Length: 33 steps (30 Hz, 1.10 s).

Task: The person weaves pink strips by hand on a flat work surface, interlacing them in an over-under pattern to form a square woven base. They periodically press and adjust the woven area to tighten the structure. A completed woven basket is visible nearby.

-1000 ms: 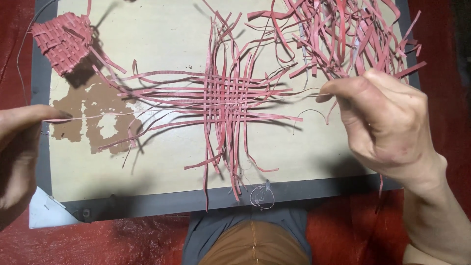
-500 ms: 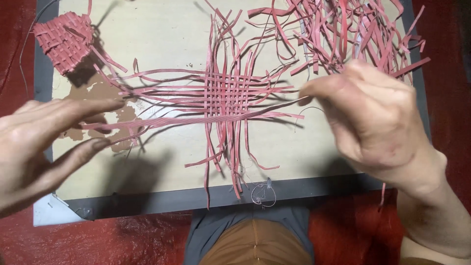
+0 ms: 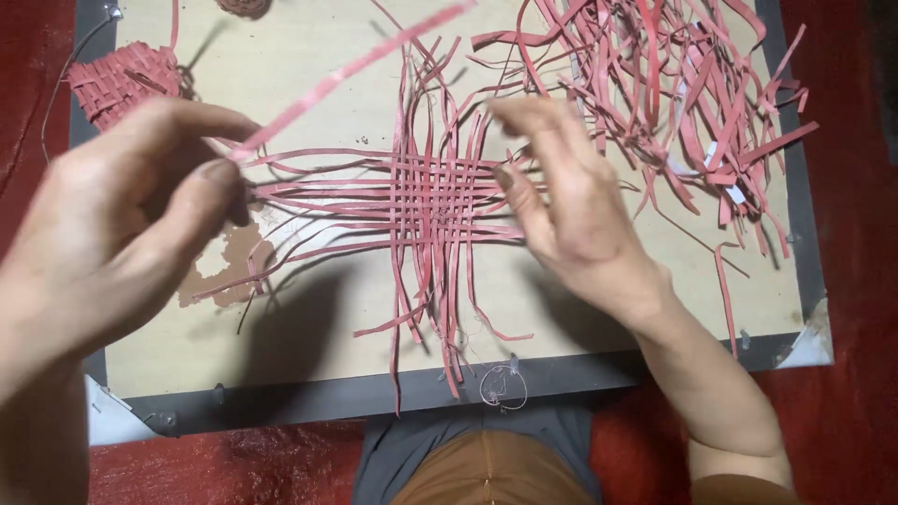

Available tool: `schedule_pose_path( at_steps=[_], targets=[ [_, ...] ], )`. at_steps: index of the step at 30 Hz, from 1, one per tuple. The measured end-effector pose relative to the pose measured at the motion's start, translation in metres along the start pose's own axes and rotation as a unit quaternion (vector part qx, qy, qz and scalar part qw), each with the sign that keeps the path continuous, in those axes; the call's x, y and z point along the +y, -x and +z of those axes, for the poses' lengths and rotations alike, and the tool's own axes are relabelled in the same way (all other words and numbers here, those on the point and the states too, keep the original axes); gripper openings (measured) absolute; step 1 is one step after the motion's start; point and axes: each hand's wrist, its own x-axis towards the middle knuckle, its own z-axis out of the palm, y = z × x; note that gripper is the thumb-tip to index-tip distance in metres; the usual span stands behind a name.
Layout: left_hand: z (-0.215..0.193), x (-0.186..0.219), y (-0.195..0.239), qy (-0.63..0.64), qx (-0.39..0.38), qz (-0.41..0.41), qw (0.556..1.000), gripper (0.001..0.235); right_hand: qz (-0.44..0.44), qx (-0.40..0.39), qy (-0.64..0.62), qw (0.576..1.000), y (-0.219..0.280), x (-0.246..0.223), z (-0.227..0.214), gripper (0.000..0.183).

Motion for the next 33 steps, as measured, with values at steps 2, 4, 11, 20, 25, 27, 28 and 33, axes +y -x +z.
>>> schedule_pose_path(
  at_steps=[2, 4, 11, 20, 25, 27, 28, 33],
  targets=[
    [0.007, -0.001, -0.013, 0.021, -0.043, -0.053, 0.997, 0.018, 0.014, -0.051, -0.047, 0.998, 0.000, 0.003, 0.009, 0.026],
    [0.017, -0.001, -0.025, -0.051, -0.112, -0.078, 0.989, 0.023, 0.016, -0.125, -0.089, 0.988, -0.001, 0.006, 0.013, 0.023],
    [0.044, -0.015, -0.055, -0.043, -0.089, 0.068, 0.993, 0.025, 0.058, -0.111, -0.116, 0.985, -0.003, 0.014, 0.016, 0.024],
    [0.044, -0.026, -0.059, -0.021, -0.137, -0.093, 0.986, 0.019, 0.032, -0.239, 0.005, 0.971, 0.014, 0.029, 0.051, 0.030],
    [0.055, -0.024, -0.066, -0.002, -0.170, -0.076, 0.983, 0.034, 0.088, -0.271, -0.014, 0.958, 0.022, 0.028, 0.059, 0.049],
    [0.053, -0.016, -0.070, -0.013, -0.174, -0.058, 0.983, 0.033, 0.065, -0.282, 0.003, 0.957, 0.025, 0.027, 0.064, 0.056],
    [0.052, -0.012, -0.072, -0.024, -0.176, -0.041, 0.983, 0.032, 0.040, -0.293, 0.020, 0.955, 0.026, 0.026, 0.067, 0.063],
    [0.055, -0.006, -0.082, -0.031, -0.146, 0.067, 0.987, 0.028, -0.032, -0.253, 0.062, 0.965, 0.038, 0.036, 0.091, 0.063]
  ],
)
